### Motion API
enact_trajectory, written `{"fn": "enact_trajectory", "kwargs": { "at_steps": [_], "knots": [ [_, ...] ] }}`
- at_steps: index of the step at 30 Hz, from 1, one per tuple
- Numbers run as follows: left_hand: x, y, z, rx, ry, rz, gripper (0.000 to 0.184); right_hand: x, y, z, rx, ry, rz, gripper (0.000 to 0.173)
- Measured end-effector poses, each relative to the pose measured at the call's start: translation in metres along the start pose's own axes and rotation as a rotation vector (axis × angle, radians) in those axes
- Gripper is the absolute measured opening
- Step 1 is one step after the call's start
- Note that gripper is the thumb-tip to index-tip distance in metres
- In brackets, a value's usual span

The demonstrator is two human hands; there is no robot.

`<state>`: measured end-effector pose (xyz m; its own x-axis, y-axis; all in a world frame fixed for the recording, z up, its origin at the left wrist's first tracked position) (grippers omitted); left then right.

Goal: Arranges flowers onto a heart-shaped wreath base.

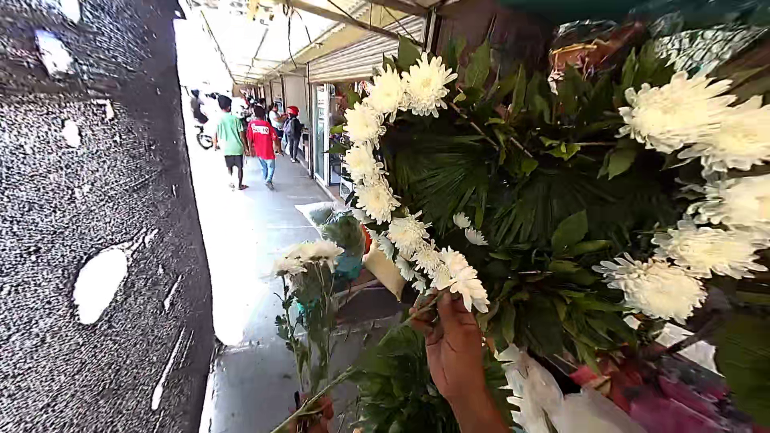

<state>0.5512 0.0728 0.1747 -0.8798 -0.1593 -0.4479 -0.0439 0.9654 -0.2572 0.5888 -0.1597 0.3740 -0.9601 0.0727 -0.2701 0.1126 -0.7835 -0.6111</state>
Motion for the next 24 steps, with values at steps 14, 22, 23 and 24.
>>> {"fn": "enact_trajectory", "kwargs": {
  "at_steps": [14,22,23,24],
  "knots": [
    [-0.098,-0.048,-0.110,-0.038,-0.391,0.159,0.069,0.000,-0.088,-0.059,0.197,-0.213,0.163,0.017],
    [-0.085,-0.055,-0.101,0.022,-0.385,0.074,0.065,0.001,-0.081,-0.047,0.288,-0.224,0.131,0.014],
    [-0.081,-0.054,-0.100,0.020,-0.348,0.077,0.063,-0.003,-0.078,-0.041,0.288,-0.180,0.088,0.015],
    [-0.076,-0.051,-0.099,0.010,-0.321,0.075,0.057,-0.010,-0.074,-0.032,0.276,-0.112,0.032,0.016]
  ]
}}
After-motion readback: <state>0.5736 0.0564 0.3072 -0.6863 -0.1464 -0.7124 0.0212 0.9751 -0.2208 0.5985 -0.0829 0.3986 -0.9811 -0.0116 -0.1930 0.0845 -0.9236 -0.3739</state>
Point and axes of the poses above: each hand's wrist, its own x-axis away from the middle knuckle, its own y-axis out of the back of the hand, z = x × y, the point moved 5 cm from there along -x, towards the middle knuckle, and after that the axes turned 12 degrees about -y, right-handed, at the moved point
